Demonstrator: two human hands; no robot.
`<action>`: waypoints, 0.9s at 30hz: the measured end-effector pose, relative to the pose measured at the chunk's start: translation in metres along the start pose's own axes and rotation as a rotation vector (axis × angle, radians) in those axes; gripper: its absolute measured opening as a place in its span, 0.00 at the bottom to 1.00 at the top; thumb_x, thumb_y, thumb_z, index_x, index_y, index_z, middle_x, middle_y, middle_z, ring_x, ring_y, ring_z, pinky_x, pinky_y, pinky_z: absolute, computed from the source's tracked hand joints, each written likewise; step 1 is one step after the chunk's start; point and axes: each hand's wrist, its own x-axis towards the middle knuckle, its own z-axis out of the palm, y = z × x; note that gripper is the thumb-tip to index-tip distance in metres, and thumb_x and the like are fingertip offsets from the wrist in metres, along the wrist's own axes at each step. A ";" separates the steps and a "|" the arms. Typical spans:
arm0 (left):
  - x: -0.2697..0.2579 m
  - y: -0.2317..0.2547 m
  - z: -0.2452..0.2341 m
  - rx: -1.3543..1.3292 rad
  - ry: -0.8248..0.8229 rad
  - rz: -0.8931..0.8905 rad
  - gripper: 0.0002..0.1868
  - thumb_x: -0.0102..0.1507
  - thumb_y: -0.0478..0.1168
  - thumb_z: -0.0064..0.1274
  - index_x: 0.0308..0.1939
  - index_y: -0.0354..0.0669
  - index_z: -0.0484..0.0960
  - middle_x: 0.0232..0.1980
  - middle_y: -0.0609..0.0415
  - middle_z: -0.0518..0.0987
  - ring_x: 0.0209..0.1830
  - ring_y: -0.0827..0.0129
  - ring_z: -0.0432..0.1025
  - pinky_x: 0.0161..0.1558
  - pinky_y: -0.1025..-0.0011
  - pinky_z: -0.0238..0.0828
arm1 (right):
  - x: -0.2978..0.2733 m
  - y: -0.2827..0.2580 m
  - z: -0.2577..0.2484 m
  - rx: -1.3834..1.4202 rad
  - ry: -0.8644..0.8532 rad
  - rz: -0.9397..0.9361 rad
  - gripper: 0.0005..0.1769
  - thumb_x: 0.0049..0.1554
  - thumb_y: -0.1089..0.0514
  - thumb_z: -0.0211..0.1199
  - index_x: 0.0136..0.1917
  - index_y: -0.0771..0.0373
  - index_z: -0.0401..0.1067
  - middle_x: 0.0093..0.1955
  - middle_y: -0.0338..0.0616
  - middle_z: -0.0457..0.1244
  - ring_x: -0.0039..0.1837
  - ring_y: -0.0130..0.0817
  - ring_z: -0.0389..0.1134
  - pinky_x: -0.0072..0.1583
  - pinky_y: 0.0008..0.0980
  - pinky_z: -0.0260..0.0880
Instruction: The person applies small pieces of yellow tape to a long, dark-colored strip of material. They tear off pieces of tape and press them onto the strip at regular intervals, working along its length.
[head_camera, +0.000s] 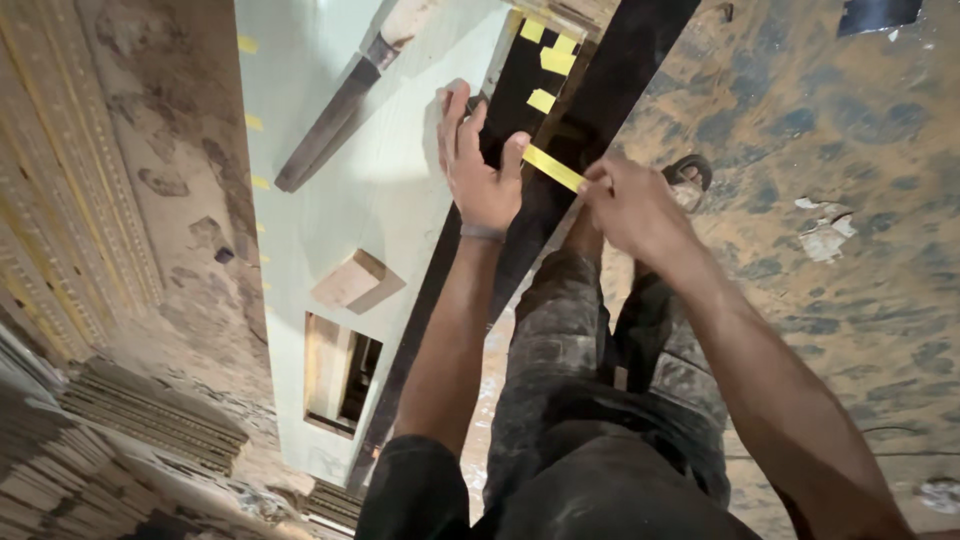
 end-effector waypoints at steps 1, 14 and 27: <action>-0.002 -0.001 0.001 0.001 0.007 0.014 0.31 0.71 0.54 0.56 0.67 0.33 0.74 0.80 0.48 0.64 0.86 0.48 0.53 0.81 0.50 0.52 | 0.005 0.005 0.005 -0.071 0.075 -0.078 0.12 0.63 0.53 0.58 0.54 0.61 0.75 0.41 0.57 0.70 0.46 0.54 0.73 0.50 0.50 0.70; -0.004 0.011 0.019 0.367 0.074 0.143 0.45 0.64 0.53 0.67 0.70 0.25 0.62 0.74 0.37 0.63 0.80 0.42 0.56 0.79 0.48 0.55 | 0.064 0.068 0.037 -0.373 0.040 -0.314 0.11 0.60 0.59 0.57 0.50 0.68 0.76 0.49 0.65 0.68 0.52 0.61 0.71 0.53 0.53 0.71; 0.005 -0.030 -0.011 0.178 -0.102 0.151 0.33 0.68 0.61 0.57 0.67 0.41 0.73 0.76 0.46 0.66 0.83 0.47 0.55 0.81 0.49 0.54 | -0.042 0.076 0.017 0.155 -0.094 -0.057 0.12 0.66 0.52 0.54 0.50 0.64 0.69 0.36 0.45 0.66 0.35 0.35 0.68 0.40 0.39 0.67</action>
